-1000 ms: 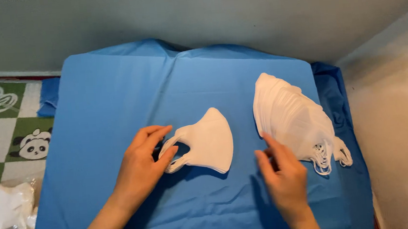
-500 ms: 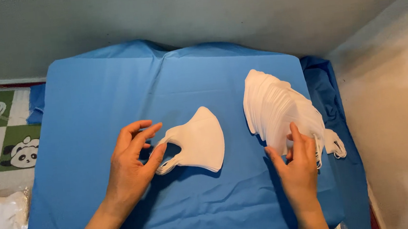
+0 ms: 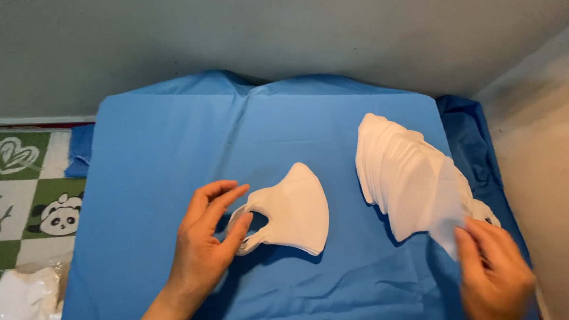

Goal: Sorting and packaging white face masks into plastic bags.

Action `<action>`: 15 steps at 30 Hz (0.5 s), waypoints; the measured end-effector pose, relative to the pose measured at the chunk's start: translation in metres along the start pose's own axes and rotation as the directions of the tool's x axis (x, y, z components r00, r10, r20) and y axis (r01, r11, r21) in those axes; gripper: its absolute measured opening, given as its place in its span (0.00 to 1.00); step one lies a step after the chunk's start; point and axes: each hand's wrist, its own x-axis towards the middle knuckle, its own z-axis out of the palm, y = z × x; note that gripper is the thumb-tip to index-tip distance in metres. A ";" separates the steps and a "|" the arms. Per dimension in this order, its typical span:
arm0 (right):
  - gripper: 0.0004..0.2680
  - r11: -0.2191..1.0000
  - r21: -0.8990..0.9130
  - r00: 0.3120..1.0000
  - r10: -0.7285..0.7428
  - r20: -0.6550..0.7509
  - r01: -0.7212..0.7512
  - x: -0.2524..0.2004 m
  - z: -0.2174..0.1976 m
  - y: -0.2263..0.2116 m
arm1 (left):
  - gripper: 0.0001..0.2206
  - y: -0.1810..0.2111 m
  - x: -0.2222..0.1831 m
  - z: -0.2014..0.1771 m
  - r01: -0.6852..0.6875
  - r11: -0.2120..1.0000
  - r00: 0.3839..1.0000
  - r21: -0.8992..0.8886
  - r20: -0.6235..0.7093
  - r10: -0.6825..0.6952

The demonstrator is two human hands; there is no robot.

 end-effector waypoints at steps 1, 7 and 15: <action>0.07 1.000 0.006 1.000 -0.003 0.001 0.003 -0.003 -0.004 -0.005 | 0.18 -0.001 0.000 0.000 0.001 1.000 1.000 0.005 -0.005 -0.001; 0.14 0.843 0.517 0.966 0.011 0.260 -0.148 -0.023 0.007 -0.006 | 0.28 0.011 0.001 -0.007 -0.091 0.995 0.991 -0.032 0.099 0.094; 0.26 0.476 0.724 0.830 0.022 0.557 -0.499 -0.005 0.059 -0.092 | 0.27 0.011 -0.004 -0.007 0.088 0.947 0.981 -0.309 0.190 -0.029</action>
